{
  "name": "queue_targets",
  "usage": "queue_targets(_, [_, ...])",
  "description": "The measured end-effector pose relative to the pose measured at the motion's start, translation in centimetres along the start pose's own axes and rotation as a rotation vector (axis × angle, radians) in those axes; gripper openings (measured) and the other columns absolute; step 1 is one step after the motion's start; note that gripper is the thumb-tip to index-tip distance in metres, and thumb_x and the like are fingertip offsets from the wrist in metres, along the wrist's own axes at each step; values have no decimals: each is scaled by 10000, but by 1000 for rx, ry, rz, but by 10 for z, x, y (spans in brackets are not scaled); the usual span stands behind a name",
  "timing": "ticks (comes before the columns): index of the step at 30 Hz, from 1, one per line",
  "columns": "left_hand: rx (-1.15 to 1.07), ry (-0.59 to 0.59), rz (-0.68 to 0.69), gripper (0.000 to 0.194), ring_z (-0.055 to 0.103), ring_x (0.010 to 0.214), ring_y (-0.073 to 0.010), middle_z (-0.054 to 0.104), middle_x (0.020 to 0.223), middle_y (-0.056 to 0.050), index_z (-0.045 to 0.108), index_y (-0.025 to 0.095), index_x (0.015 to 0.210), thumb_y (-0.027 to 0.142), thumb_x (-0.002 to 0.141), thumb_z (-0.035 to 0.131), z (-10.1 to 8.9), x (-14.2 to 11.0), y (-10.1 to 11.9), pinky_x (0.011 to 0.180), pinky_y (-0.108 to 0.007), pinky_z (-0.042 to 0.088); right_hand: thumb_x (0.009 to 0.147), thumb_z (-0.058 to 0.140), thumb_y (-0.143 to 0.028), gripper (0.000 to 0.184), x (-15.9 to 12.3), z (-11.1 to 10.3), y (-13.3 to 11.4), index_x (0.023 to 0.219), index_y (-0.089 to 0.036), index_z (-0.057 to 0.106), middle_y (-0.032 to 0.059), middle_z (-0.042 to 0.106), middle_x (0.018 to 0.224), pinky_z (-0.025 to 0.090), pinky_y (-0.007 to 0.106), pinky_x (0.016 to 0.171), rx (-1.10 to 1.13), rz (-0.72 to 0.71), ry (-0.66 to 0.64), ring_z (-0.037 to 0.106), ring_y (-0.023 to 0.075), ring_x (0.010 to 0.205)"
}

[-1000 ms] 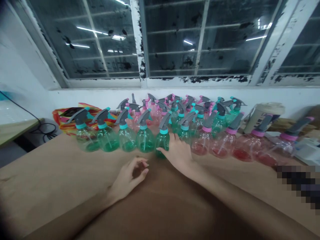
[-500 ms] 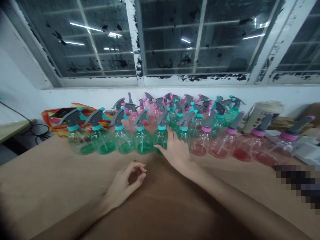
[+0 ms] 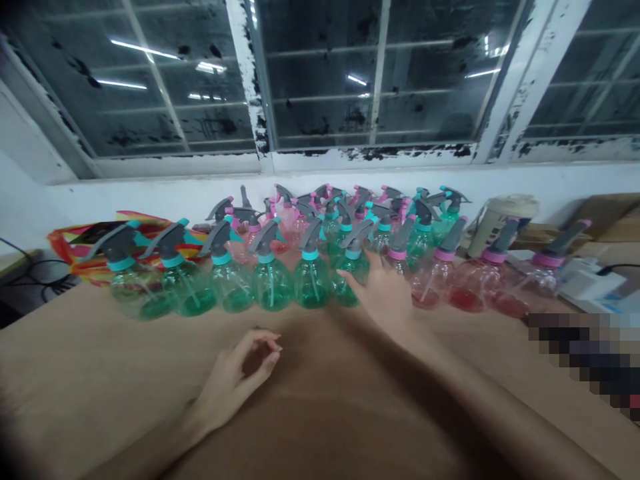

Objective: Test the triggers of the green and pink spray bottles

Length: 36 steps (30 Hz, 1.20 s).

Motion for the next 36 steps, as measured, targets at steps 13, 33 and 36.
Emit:
queue_targets(13, [-38,-15,-45,149,565,671,-140,613,764,28,559,224,880,346,867,475,-1,5,1,620,-260,436,797,342,-649,631,-2,12,-5,1043,-108,555,175,650,923,444,398,565,-50,-15,-52,631,308,731])
queue_targets(33, [-274,-99,194,411,582,1000,-238,601,1112,-64,492,228,1176,279,785,609,36,47,122,842,-386,488,789,364,-671,694,-119,-46,-44,1123,-92,552,181,642,1037,530,409,578,192,-480,-240,663,293,760])
queue_targets(36, [-249,-31,188,360,609,914,-199,617,1101,-41,491,244,1158,205,803,536,32,39,118,843,-369,484,829,399,-593,604,-114,-45,-37,1215,-139,498,122,650,1063,541,378,664,357,-541,-380,657,250,851])
Point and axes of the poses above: each hand's wrist, its own x-axis towards the middle knuckle, its own z-axis out of the palm, y = z × x, the point moved 7 cm from there along x, towards the middle knuckle
